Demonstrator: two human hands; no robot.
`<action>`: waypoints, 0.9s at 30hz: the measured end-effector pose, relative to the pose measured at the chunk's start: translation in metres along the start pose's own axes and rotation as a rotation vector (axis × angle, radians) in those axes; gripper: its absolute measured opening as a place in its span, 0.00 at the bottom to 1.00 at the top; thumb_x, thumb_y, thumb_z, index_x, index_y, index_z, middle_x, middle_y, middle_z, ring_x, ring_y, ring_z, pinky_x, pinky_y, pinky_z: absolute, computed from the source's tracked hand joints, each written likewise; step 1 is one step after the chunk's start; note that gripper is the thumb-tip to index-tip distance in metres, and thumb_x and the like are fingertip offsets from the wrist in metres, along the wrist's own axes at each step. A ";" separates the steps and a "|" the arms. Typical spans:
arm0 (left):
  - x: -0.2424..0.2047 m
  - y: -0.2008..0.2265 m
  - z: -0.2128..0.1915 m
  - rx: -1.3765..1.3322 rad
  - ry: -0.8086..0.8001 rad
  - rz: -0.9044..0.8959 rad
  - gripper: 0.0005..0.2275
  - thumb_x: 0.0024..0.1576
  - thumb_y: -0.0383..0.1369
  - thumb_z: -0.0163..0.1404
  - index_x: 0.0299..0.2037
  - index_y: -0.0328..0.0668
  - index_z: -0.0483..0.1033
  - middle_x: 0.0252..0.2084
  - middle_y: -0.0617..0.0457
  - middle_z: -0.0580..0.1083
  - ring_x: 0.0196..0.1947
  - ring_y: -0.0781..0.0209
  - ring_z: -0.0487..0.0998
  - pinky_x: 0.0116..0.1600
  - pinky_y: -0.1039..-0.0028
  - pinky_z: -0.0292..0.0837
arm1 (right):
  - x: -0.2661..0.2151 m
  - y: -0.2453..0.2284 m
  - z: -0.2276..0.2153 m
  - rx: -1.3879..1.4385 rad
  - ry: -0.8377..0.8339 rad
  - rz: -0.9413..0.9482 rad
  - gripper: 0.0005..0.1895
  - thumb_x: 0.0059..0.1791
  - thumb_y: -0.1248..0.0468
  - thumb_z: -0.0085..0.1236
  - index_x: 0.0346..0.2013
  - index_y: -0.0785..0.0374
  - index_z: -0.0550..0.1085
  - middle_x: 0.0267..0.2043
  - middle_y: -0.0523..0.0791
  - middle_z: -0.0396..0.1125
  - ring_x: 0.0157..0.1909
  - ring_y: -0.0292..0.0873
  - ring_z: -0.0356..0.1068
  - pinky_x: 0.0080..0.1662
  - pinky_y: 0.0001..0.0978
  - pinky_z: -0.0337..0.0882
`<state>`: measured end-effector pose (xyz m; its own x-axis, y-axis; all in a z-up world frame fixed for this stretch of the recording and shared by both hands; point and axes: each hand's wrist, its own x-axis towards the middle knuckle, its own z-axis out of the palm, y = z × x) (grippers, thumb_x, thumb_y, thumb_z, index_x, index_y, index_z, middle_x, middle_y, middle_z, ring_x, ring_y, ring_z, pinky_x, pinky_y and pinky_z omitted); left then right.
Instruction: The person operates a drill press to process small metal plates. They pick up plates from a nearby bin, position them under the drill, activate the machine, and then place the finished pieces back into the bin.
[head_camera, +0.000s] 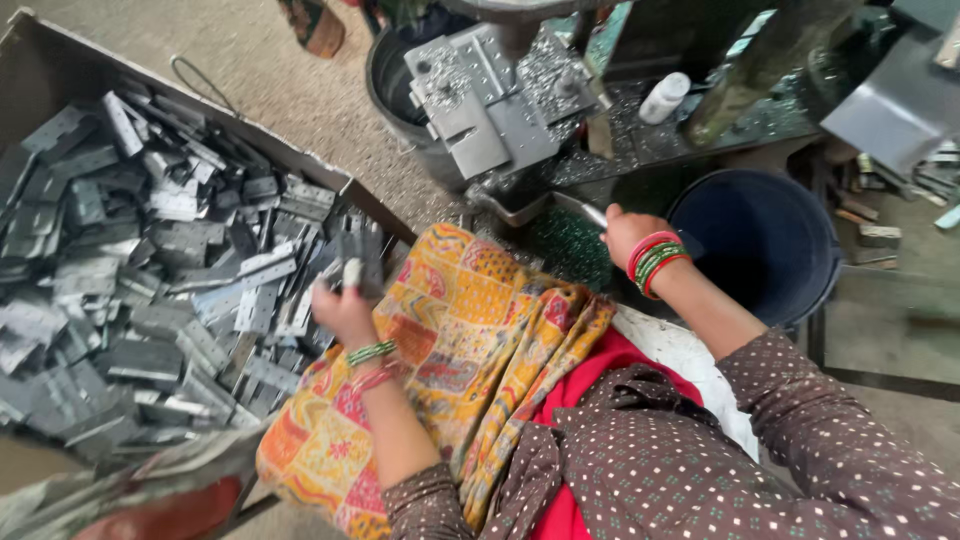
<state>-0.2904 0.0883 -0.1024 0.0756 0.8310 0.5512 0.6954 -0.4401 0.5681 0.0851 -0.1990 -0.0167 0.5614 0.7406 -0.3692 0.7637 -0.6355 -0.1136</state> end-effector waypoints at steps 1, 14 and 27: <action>0.003 0.018 -0.003 -0.207 -0.107 -0.083 0.12 0.54 0.27 0.59 0.45 0.29 0.76 0.41 0.40 0.76 0.41 0.42 0.77 0.49 0.57 0.73 | 0.001 0.000 0.000 0.004 -0.013 -0.003 0.17 0.55 0.54 0.52 0.45 0.66 0.68 0.37 0.58 0.75 0.41 0.63 0.76 0.44 0.54 0.75; 0.058 0.269 0.043 -0.025 -0.417 0.260 0.24 0.51 0.32 0.58 0.59 0.41 0.71 0.66 0.46 0.69 0.55 0.50 0.76 0.58 0.59 0.71 | -0.003 0.003 -0.002 -0.007 -0.007 -0.063 0.20 0.55 0.52 0.53 0.45 0.69 0.69 0.36 0.60 0.75 0.40 0.63 0.77 0.43 0.55 0.75; 0.013 0.264 0.072 0.287 -0.409 0.501 0.23 0.56 0.41 0.52 0.62 0.41 0.74 0.68 0.52 0.68 0.71 0.53 0.64 0.78 0.50 0.44 | 0.012 0.010 0.005 -0.029 -0.090 -0.039 0.24 0.54 0.48 0.54 0.46 0.68 0.68 0.36 0.60 0.75 0.41 0.64 0.77 0.44 0.55 0.76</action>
<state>-0.0541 0.0078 0.0105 0.6590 0.6378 0.3986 0.6632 -0.7428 0.0919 0.0985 -0.1973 -0.0267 0.5012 0.7415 -0.4462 0.7940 -0.5990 -0.1035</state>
